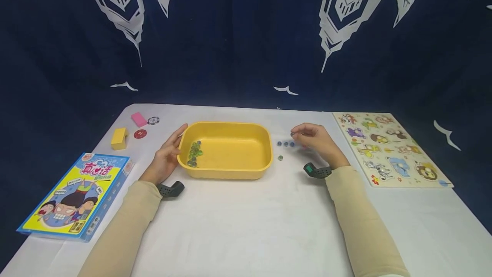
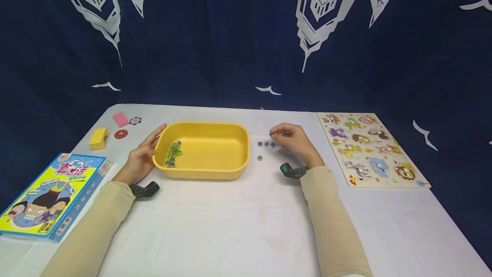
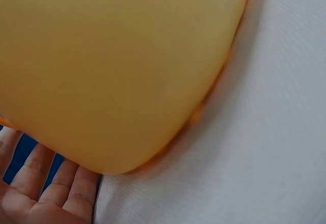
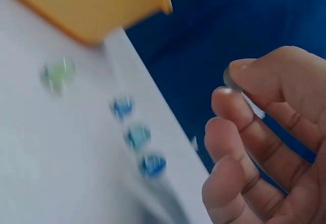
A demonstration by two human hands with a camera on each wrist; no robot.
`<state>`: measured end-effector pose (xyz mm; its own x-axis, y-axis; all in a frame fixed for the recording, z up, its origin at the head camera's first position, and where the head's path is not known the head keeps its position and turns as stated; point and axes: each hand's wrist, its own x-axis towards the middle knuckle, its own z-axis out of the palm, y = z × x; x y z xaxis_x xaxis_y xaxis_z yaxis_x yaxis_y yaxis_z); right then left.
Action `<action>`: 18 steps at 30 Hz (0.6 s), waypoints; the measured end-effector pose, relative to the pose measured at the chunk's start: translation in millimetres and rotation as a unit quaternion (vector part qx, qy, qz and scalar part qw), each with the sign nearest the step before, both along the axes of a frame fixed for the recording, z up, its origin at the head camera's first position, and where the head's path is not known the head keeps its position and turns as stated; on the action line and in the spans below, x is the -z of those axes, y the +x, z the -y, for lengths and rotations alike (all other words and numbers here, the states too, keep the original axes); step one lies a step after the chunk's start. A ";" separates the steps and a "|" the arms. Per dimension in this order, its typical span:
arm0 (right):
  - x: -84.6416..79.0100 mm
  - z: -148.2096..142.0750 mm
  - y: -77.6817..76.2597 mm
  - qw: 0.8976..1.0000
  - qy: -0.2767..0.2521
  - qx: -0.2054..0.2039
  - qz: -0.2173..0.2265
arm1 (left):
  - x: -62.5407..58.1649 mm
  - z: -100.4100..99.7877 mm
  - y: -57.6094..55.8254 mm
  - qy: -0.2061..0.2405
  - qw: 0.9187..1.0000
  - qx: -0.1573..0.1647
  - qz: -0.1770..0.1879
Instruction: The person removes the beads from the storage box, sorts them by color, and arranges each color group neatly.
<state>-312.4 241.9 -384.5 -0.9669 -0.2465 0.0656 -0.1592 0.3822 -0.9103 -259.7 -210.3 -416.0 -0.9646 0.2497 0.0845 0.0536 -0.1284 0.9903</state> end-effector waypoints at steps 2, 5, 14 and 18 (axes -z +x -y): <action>6.5 -9.0 -1.5 1.000 0.005 0.005 0.005 | -0.2 0.0 0.4 0.002 1.000 0.002 -0.001; 14.3 -17.7 -3.3 1.000 0.019 0.017 0.008 | -0.6 0.3 0.9 0.006 1.000 0.001 -0.003; 28.8 -23.2 -3.9 0.997 0.074 0.031 0.007 | 0.4 -0.1 1.1 0.000 1.000 -0.003 -0.005; 31.6 -21.8 -4.6 0.994 0.097 0.041 -0.010 | 0.3 -0.8 1.3 -0.003 1.000 -0.006 -0.006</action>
